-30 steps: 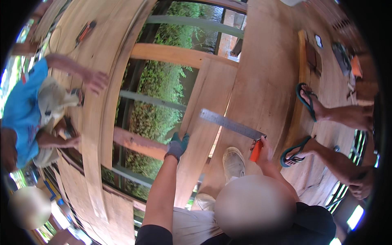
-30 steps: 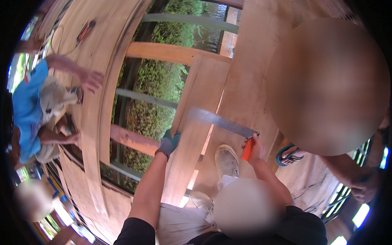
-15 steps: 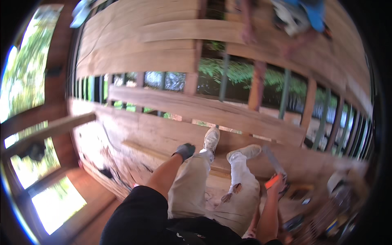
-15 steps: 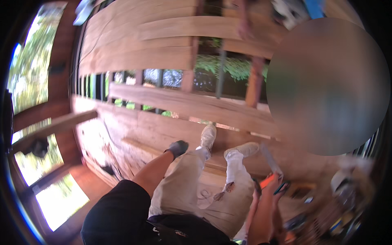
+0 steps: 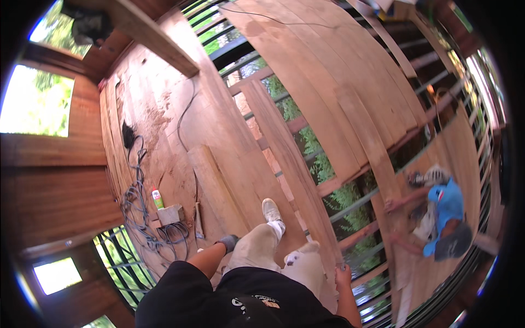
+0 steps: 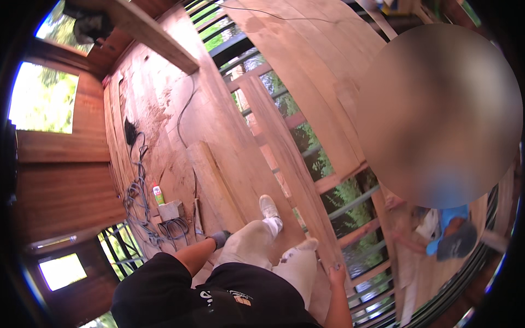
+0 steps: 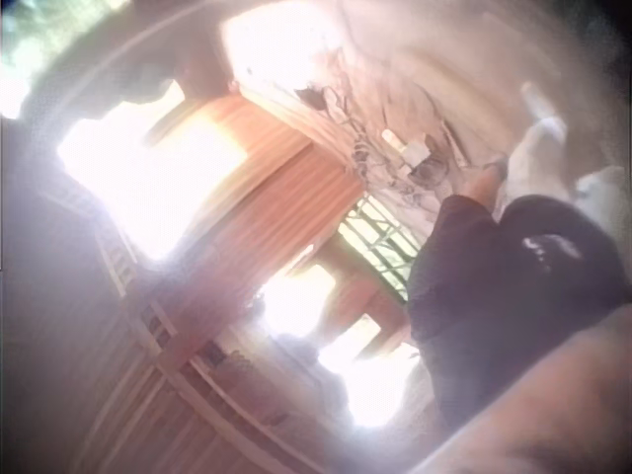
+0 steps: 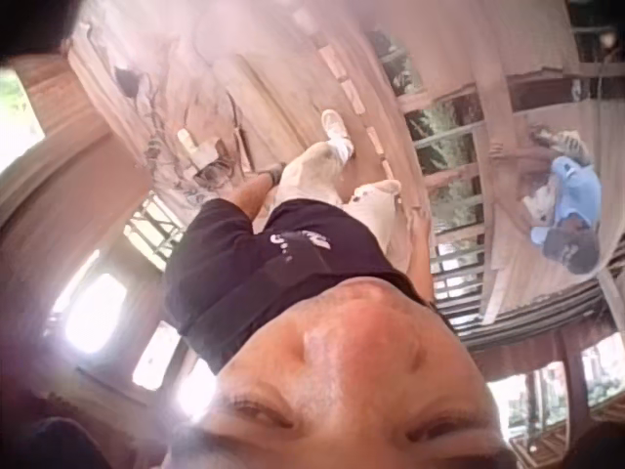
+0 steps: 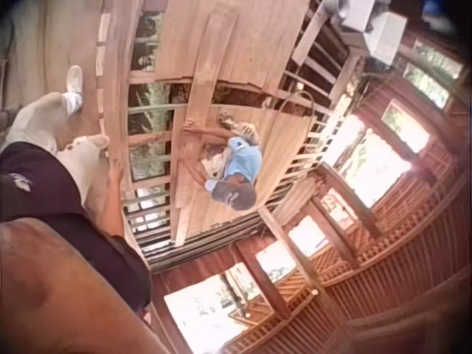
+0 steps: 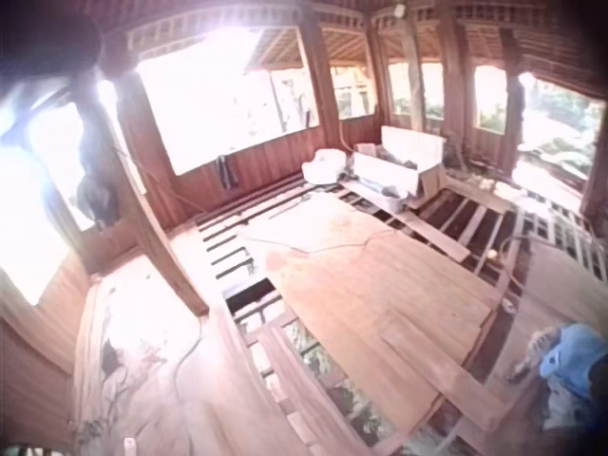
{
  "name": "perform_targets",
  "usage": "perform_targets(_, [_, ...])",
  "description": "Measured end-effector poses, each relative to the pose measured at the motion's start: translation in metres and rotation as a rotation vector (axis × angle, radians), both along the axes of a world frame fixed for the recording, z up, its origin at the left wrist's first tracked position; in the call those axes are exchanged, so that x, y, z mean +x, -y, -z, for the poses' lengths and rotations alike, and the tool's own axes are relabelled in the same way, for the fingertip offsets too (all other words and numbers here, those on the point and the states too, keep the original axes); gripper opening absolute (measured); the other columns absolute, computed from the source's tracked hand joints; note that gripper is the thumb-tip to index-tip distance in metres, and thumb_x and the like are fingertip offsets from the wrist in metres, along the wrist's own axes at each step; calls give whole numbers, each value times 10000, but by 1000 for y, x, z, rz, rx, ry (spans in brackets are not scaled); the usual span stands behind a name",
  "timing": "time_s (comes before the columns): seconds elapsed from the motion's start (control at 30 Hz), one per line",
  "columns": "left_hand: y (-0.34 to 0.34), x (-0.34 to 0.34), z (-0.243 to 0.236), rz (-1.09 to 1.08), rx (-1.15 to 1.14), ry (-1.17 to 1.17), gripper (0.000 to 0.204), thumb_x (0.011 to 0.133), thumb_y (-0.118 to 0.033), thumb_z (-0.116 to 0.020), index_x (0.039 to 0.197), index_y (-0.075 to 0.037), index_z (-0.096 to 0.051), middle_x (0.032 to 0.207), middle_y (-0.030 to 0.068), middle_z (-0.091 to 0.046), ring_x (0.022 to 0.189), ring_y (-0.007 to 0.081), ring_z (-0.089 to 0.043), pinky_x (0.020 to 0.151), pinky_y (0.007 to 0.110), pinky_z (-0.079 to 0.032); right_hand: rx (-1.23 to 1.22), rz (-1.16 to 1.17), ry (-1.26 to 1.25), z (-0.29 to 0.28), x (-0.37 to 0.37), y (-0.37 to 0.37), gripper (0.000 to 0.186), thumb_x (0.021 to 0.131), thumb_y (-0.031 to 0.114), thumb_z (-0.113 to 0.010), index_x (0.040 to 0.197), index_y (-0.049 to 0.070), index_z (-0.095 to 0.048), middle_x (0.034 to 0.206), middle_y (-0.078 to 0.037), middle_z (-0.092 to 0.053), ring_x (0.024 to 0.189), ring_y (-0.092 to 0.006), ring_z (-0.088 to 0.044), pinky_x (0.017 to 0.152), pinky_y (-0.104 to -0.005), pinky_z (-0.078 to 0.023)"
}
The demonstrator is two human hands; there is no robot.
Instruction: The person installs wooden floor planks on a raised deck structure. They lift and position planks, use a try square to mark alignment, and work alongside other workers who assist with placement and fastening.
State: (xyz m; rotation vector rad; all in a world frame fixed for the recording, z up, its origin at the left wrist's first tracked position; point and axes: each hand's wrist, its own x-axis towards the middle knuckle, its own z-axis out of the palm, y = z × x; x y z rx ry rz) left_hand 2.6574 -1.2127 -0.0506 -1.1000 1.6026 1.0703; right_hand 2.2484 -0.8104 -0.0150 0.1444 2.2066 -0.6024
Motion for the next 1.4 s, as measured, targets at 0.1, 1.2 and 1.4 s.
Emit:
perform_targets(0.1, [60,-50,-14,-363,-233,-57,560,887,-457,-448,1165,-28,-676,1219,240,-632,1178,396,-589,992,428,-459,13,-449,-179,13,-55,46,408,825,148,-667,1196,14,-561,672,-75,-594,518,-164,-558,462,-342,-436])
perform_targets(1.2, [432,-601,57,-2590,-300,-270,343,928,-355,-546,1034,-57,-678,955,90,-698,856,199,-651,774,368,-500,-107,-2470,-204,-187,-344,1212,668,779,471,-759,1313,123,-561,879,-163,-683,832,-341,-676,743,-436,-527])
perform_targets(1.4, [560,-604,70,-3055,-114,-612,349,927,-373,-581,1112,-83,-636,1050,24,-671,982,166,-619,855,334,-457,-222,-2927,-8,-100,-249,1271,735,774,487,-756,1365,122,-517,1103,-180,-670,1029,-354,-651,871,-427,-527])
